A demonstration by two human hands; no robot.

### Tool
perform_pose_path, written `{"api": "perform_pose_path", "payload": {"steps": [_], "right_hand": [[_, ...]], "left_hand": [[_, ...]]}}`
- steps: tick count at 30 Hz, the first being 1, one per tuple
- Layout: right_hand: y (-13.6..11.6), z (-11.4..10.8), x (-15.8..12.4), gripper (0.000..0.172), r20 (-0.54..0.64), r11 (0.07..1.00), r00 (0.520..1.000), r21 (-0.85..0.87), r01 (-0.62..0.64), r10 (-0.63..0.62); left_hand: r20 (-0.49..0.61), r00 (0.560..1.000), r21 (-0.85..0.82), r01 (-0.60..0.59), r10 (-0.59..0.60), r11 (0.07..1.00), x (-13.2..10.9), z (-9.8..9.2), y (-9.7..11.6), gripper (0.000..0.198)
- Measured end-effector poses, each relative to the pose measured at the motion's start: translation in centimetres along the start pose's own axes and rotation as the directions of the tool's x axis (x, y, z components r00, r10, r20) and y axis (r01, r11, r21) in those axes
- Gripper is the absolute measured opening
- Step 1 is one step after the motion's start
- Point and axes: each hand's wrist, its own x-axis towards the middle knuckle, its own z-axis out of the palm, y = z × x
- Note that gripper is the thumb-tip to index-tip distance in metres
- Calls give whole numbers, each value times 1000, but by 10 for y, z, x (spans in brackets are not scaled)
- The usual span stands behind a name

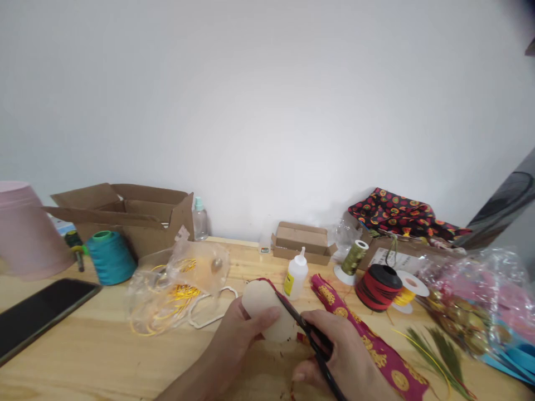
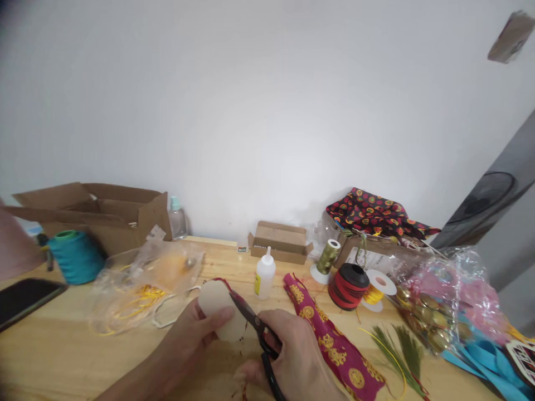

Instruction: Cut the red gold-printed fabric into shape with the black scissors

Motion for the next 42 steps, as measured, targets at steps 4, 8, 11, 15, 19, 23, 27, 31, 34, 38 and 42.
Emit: {"api": "perform_pose_path", "payload": {"steps": [4,8,11,15,19,23,27,31,34,38,42], "right_hand": [[0,0,1,47,13,1000,1000,-19,-13,13],[0,0,1,47,-9,1000,1000,-26,2,-2],[-2,1,0,47,-17,1000,1000,-20,8,-8],[-2,3,1,40,-15,998,999,-55,-30,29],[-2,5,2,32,-21,999,999,-41,-37,36],[-1,5,0,31,-17,999,999,-13,-32,32],[-1,4,-2,33,-37,1000,999,-3,-20,20],[3,5,0,32,-32,1000,999,1,-15,15],[6,7,1,31,-21,999,1000,44,1,0],[4,4,2,39,21,989,1000,144,-12,9],[-6,-6,2,53,74,962,997,271,-31,11]], "left_hand": [[39,999,3,-8,8,1000,0,-1,-1,12],[17,1000,45,8,-9,999,1,0,-2,16],[-11,1000,70,25,-25,997,1,3,-2,19],[5,1000,65,15,-16,998,0,6,-2,18],[5,1000,67,29,-29,997,0,6,-3,17],[21,999,66,31,-33,997,-1,5,-5,16],[49,998,56,36,-39,998,-2,4,-4,16],[57,998,67,33,-37,997,-2,4,-4,18],[1,999,57,44,-44,997,0,3,-6,21],[-61,998,27,14,-12,1000,1,2,-5,23],[-56,998,30,7,-5,1000,1,3,-2,23]]}}
